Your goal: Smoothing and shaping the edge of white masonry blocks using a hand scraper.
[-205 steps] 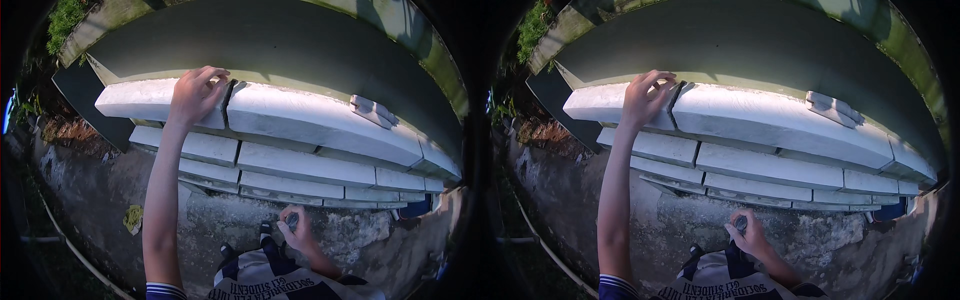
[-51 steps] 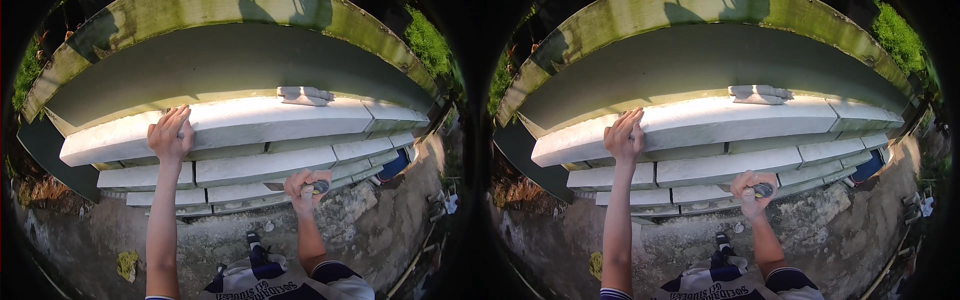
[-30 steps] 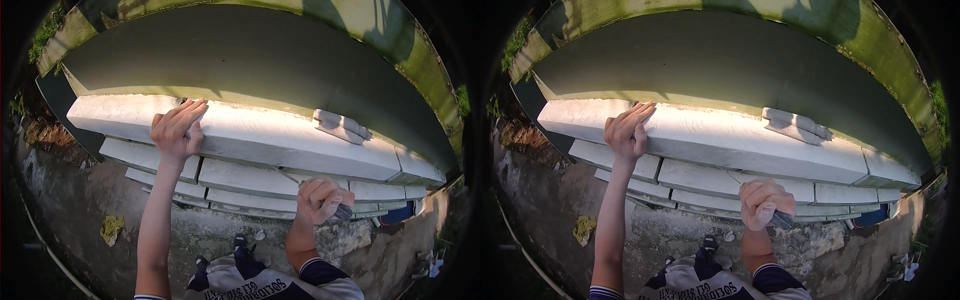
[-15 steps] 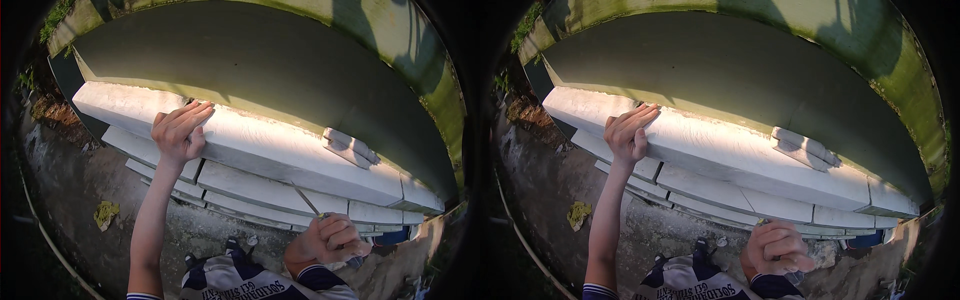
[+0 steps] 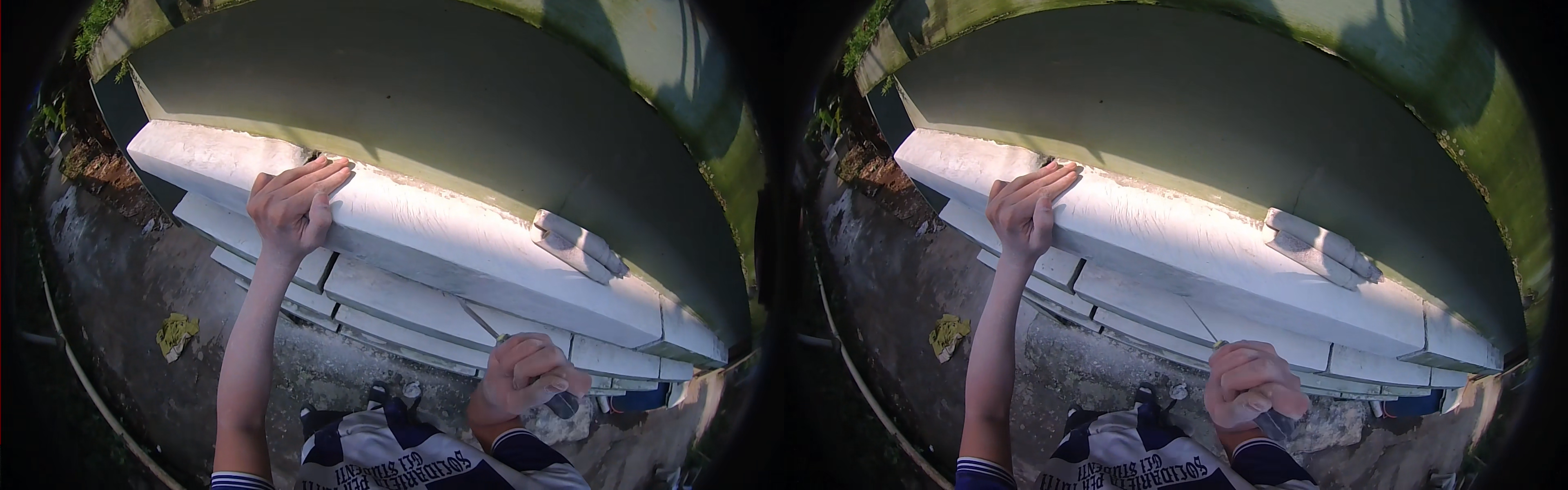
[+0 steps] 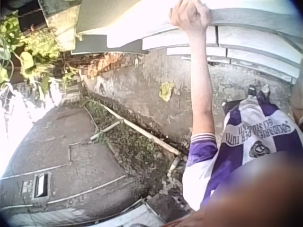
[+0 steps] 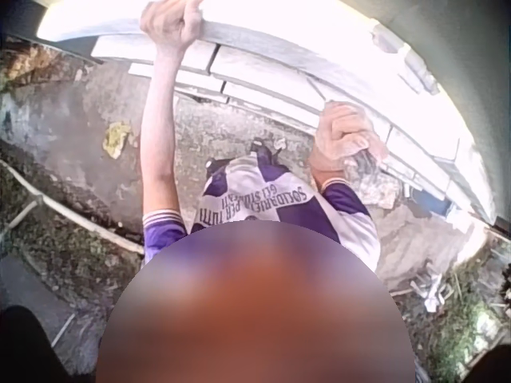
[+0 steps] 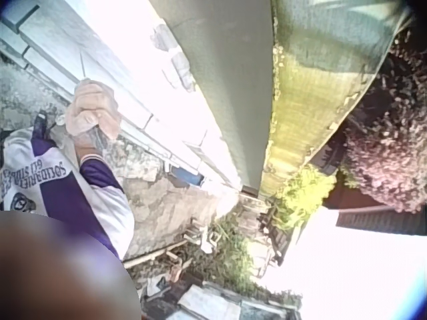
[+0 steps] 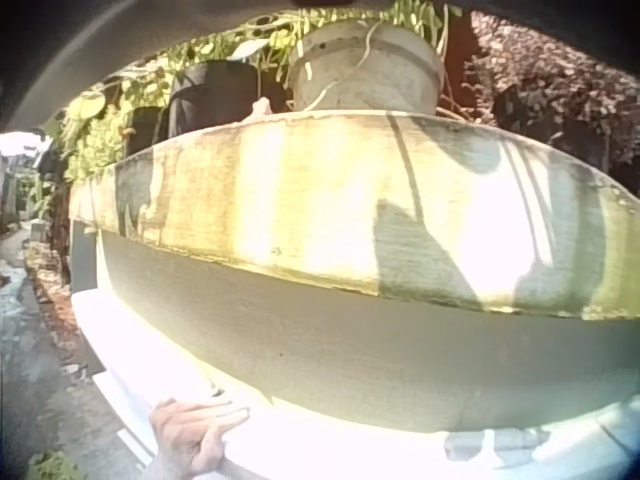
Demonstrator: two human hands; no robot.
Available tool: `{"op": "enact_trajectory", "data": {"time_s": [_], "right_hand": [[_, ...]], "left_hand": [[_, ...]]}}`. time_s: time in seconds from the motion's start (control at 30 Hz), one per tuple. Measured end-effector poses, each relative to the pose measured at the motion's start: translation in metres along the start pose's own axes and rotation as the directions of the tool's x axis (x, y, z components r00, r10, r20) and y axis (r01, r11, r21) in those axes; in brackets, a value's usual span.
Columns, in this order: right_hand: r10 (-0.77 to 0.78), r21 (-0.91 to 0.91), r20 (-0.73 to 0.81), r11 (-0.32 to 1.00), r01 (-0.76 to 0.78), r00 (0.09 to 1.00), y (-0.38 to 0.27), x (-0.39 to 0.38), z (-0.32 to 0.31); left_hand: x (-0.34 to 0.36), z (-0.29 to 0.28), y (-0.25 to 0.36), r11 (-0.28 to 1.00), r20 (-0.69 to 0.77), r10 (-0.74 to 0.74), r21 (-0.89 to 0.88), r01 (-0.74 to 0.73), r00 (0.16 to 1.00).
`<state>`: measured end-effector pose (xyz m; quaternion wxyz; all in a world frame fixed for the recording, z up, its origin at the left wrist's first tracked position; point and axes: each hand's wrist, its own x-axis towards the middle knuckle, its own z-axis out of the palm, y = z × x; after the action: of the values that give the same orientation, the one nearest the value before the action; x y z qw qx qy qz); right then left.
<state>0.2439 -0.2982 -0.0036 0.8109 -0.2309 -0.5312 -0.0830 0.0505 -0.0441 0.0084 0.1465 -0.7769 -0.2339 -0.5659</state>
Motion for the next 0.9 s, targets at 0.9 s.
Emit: {"op": "enact_trajectory", "data": {"time_s": [0.9], "right_hand": [[0.312, -0.082, 0.141, 0.949, -0.303, 0.94, 0.013, 0.006, 0.001]], "left_hand": [[0.001, -0.003, 0.004, 0.999, 0.004, -0.031, 0.007, 0.031, 0.999]]}}
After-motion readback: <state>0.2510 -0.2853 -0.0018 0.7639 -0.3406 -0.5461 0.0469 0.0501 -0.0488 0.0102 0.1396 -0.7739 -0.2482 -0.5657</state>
